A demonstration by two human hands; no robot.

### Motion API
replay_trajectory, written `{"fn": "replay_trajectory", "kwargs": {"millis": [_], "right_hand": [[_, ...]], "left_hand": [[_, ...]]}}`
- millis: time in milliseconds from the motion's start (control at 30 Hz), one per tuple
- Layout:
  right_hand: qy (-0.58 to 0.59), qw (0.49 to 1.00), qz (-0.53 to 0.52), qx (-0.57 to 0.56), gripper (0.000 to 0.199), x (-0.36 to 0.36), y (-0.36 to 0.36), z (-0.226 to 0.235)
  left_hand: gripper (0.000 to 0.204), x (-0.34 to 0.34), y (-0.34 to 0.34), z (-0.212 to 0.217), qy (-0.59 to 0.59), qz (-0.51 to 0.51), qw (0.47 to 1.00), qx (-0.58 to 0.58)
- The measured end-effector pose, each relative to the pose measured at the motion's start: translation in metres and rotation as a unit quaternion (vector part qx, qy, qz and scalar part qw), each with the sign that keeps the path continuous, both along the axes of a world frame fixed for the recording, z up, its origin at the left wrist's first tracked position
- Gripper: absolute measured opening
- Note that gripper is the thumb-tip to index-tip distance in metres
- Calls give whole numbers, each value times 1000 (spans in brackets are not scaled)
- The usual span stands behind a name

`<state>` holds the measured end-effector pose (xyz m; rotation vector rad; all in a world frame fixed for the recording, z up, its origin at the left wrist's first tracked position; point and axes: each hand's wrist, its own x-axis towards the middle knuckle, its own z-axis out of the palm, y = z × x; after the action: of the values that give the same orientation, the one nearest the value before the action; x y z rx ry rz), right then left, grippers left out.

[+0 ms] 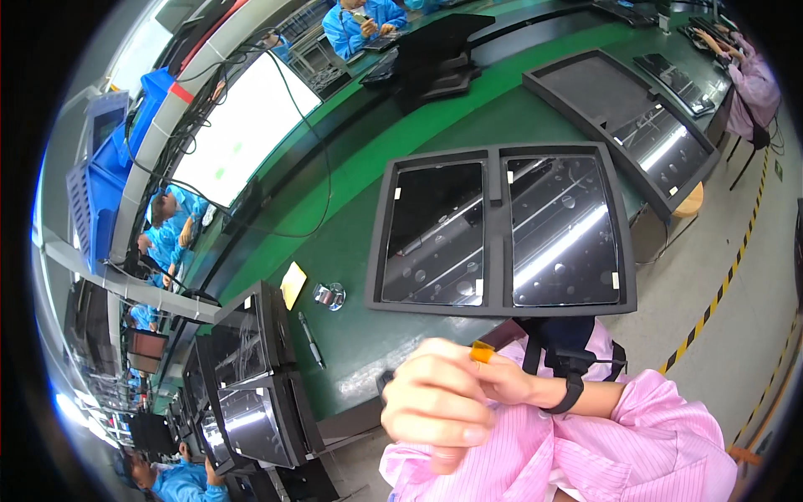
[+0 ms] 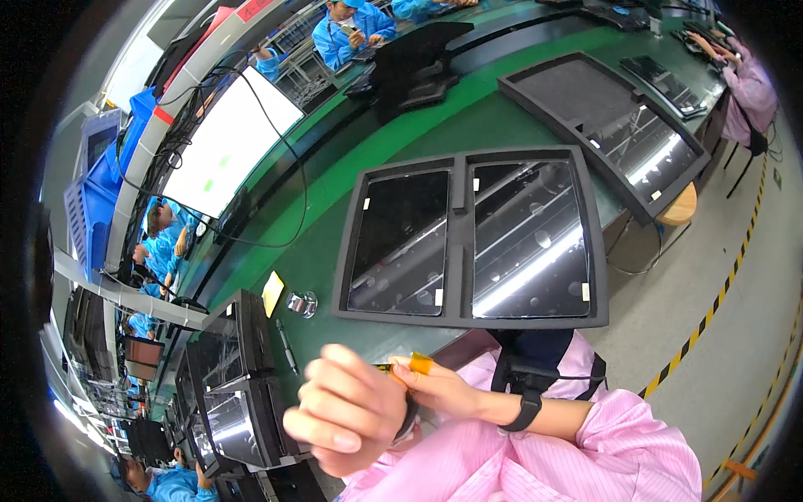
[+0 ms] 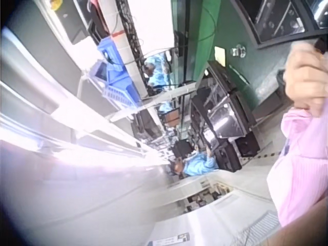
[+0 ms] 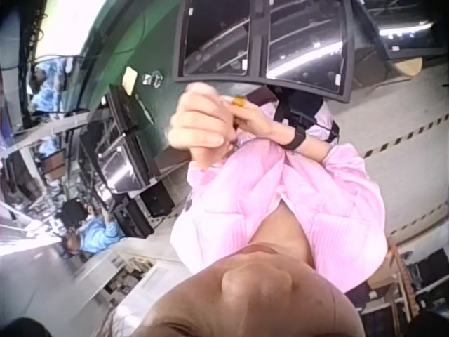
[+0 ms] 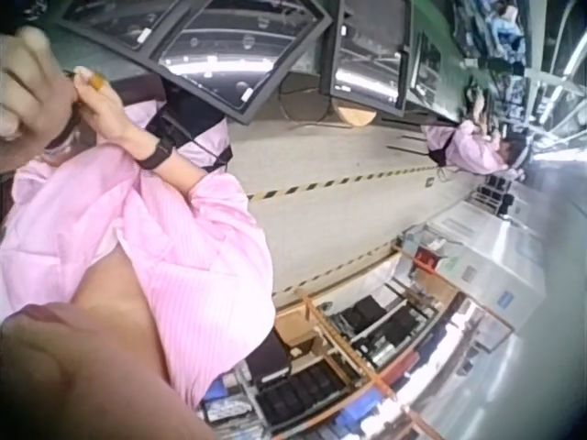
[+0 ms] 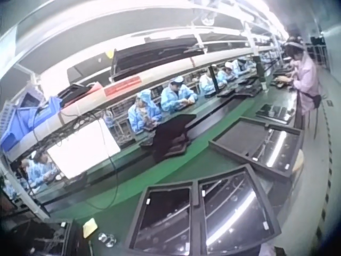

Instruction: Testing tablet screens, applying protective films, and checking software interfaces on an assembly line.

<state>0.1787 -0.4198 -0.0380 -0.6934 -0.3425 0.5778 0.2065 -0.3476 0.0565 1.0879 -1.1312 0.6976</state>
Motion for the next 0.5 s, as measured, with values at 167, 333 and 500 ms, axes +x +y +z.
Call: {"fn": "replay_trajectory", "kwargs": {"millis": [167,333,500], "right_hand": [[-120,966,-153,-170,31,2,-44,-22],[-286,653,-552,-433,21,0,-110,-49],[-375,586,-544,-469,15,20,-120,-70]], "left_hand": [[42,23,5,-9,-2,184,976,113],[20,119,35,-27,-76,219,842,487],[31,173,28,-79,-75,72,763,638]]}}
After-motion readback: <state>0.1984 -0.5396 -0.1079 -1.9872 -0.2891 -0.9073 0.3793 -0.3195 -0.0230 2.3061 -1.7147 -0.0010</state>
